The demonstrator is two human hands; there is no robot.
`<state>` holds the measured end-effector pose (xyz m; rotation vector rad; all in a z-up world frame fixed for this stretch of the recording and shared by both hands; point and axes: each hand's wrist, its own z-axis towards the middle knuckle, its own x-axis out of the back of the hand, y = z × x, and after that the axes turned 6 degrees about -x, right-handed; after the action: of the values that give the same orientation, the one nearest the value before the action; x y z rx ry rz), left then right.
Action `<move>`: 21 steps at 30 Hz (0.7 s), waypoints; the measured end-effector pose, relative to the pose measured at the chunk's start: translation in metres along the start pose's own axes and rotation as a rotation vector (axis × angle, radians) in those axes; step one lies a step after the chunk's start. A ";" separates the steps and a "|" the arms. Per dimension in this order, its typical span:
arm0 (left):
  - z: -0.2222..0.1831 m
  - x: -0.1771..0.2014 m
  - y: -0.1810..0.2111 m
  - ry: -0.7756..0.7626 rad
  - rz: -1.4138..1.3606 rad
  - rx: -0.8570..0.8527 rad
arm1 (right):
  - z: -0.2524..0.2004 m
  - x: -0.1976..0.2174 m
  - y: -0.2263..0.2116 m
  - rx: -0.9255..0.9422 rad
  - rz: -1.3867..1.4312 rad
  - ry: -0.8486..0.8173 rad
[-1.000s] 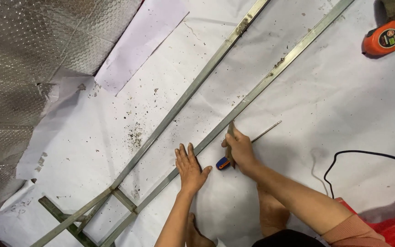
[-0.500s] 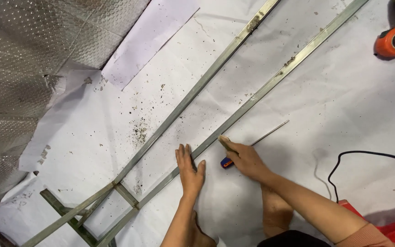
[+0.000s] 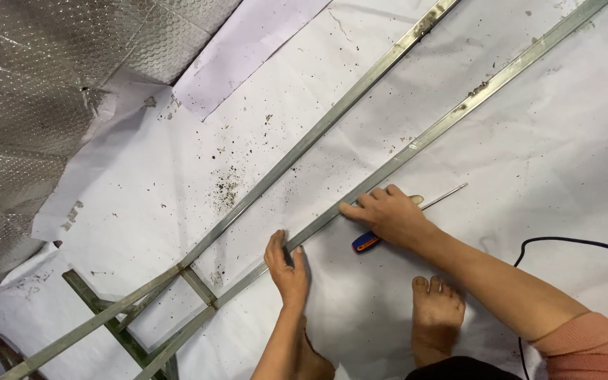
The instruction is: The person uses a screwdriver to scrape debris from metal frame joints and then uses a sanding block to smooth the edges.
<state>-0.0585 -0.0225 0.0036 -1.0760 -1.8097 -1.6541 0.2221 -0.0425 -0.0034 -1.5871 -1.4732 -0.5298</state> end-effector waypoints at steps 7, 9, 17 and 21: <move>0.002 -0.020 0.023 -0.126 -0.022 -0.083 | 0.023 -0.027 -0.020 -0.002 -0.152 0.618; 0.007 -0.019 0.028 -0.142 -0.009 -0.059 | 0.023 -0.032 -0.005 -0.057 -0.179 0.673; 0.010 -0.023 0.003 -0.225 0.069 -0.038 | 0.017 -0.039 0.023 -0.264 -0.157 0.653; 0.012 -0.025 0.014 -0.221 0.076 -0.020 | 0.024 -0.029 0.011 -0.146 -0.169 0.721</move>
<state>-0.0307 -0.0171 -0.0092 -1.3654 -1.8648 -1.5637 0.2207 -0.0384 -0.0426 -1.1846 -1.0246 -1.1853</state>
